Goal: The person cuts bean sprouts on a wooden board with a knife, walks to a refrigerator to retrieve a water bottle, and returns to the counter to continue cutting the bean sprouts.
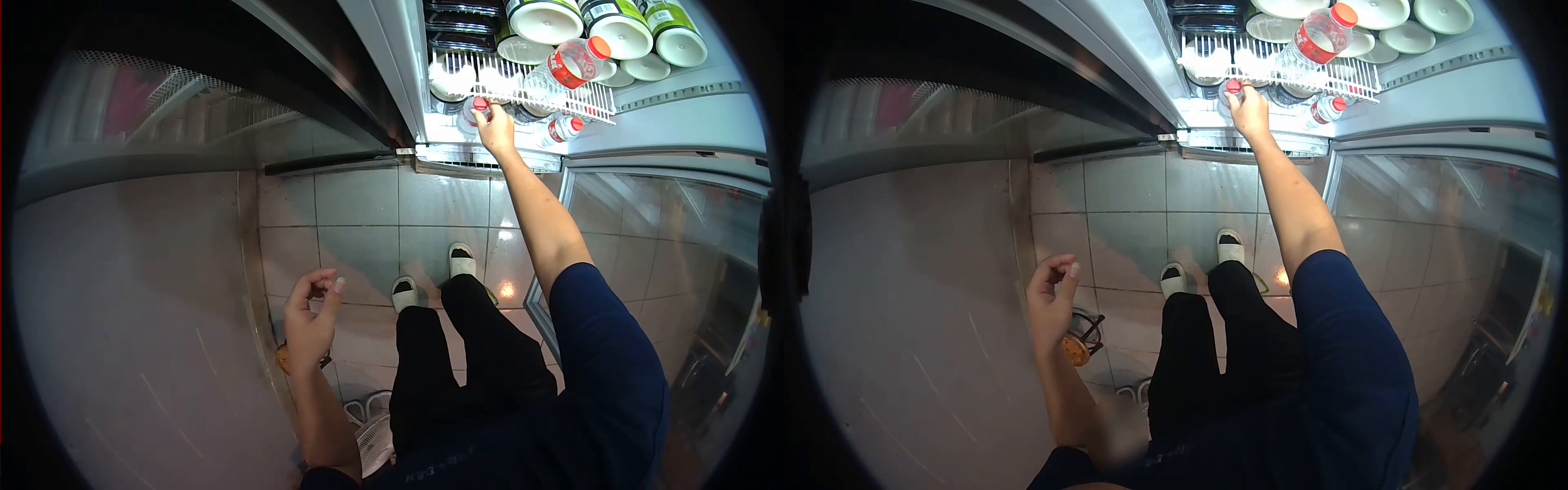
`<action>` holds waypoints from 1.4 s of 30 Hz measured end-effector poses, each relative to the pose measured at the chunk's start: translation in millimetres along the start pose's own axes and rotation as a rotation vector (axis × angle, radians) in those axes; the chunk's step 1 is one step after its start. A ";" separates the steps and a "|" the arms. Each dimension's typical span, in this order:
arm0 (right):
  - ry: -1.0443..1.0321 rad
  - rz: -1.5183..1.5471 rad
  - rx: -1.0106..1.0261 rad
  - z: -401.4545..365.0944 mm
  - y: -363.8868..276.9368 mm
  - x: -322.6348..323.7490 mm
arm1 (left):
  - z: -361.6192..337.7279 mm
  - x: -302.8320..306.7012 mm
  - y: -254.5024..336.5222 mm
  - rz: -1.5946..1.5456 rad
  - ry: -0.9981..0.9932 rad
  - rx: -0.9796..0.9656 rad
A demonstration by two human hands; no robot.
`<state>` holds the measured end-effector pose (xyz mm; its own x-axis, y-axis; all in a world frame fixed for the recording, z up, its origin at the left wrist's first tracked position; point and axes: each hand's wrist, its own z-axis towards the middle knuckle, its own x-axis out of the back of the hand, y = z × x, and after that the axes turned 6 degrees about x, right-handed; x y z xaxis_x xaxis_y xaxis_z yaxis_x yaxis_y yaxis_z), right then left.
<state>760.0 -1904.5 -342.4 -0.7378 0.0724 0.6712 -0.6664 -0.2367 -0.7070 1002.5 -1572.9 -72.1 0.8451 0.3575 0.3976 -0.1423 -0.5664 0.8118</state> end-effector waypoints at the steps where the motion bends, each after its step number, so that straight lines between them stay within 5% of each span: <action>1: -0.009 -0.034 -0.006 0.6 -0.2 -1.2 | -2.1 -1.3 -0.2 0.001 -0.002 0.003; 12: -0.138 -0.012 -0.035 -13.3 -14.6 18.2 | -22.7 11.3 1.2 0.055 -0.021 0.031; 17: 0.139 -0.028 0.151 -35.8 -39.0 43.2 | -37.0 27.3 11.4 0.005 -0.061 -0.056; 23: 0.160 0.090 -0.061 -78.8 -124.4 133.9 | -63.5 65.0 24.6 -0.027 -0.132 -0.181; 26: 0.176 -0.042 -0.057 -98.8 -79.1 126.4 | -86.7 87.6 17.7 -0.046 -0.167 -0.233; 27: 0.061 -0.085 -0.220 -103.6 -79.3 131.3 | -82.3 93.6 19.9 -0.040 -0.176 -0.274; 32: 0.128 0.042 -0.230 -198.9 -102.6 143.4 | -95.4 112.9 19.2 -0.052 -0.192 -0.223; 35: 0.118 0.071 -0.341 -239.4 -161.1 206.5 | -100.9 105.7 38.2 -0.054 -0.297 -0.290; 42: 0.474 0.140 -0.047 -298.6 -305.2 396.5 | -132.9 48.2 94.9 -0.114 -0.600 -0.488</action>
<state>638.7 -1514.2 73.0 -0.7813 0.4779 0.4015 -0.5533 -0.2328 -0.7998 961.3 -1510.8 81.0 0.9824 -0.1480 0.1142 -0.1311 -0.1097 0.9853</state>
